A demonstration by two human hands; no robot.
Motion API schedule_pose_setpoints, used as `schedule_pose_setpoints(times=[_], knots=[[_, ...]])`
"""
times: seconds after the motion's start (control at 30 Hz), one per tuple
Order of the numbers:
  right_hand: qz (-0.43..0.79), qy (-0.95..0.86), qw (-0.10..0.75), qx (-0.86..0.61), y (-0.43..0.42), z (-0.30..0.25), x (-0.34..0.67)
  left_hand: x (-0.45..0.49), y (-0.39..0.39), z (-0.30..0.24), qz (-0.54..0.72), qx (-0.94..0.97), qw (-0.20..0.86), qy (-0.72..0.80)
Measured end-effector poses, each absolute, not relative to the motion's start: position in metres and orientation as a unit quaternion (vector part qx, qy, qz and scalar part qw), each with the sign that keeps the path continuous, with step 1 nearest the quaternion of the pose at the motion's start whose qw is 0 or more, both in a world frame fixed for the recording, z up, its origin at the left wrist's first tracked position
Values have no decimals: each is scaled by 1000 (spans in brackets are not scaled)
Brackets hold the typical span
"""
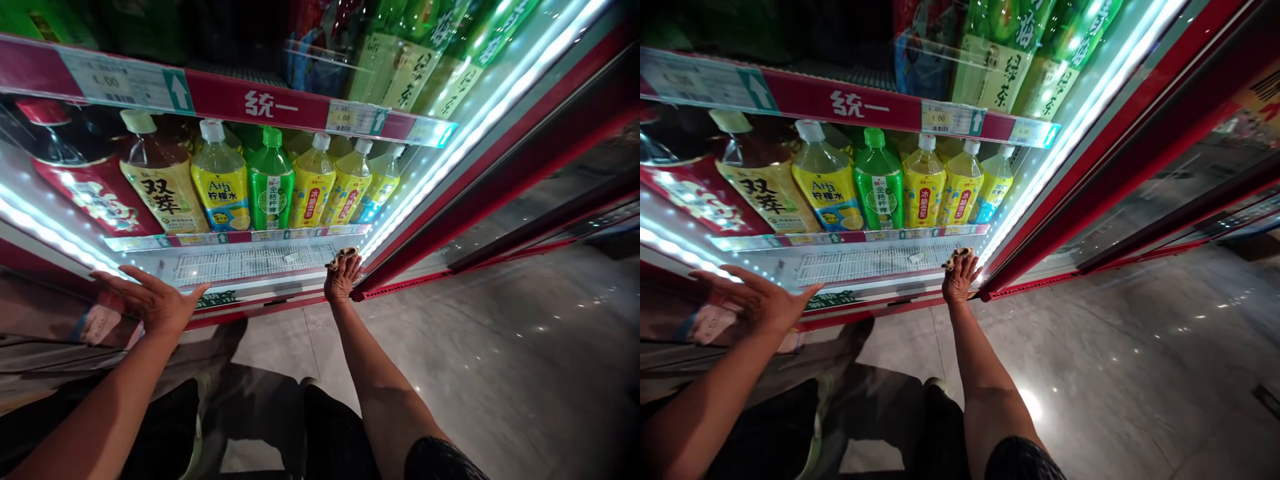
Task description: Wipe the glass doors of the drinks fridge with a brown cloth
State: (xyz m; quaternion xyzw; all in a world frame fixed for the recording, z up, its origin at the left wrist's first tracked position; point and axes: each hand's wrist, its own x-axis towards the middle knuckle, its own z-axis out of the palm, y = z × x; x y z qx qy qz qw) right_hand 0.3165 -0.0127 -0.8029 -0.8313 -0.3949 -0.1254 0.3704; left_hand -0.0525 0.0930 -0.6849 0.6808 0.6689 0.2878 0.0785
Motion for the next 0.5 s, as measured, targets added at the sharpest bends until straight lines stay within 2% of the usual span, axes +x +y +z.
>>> schedule_pose_setpoints(times=[0.13,0.23,0.37,0.5], knots=[[-62,-215,474,-851,-11,-775,330,-54,95,-691,283,684,77,668],[-129,-197,527,-816,0,-748,359,-54,96,-696,286,670,80,680],[-167,-240,510,-809,2,-758,383,-56,98,-700,289,662,82,686],[-156,-393,440,-792,-4,-790,387,-57,98,-698,301,678,91,664]])
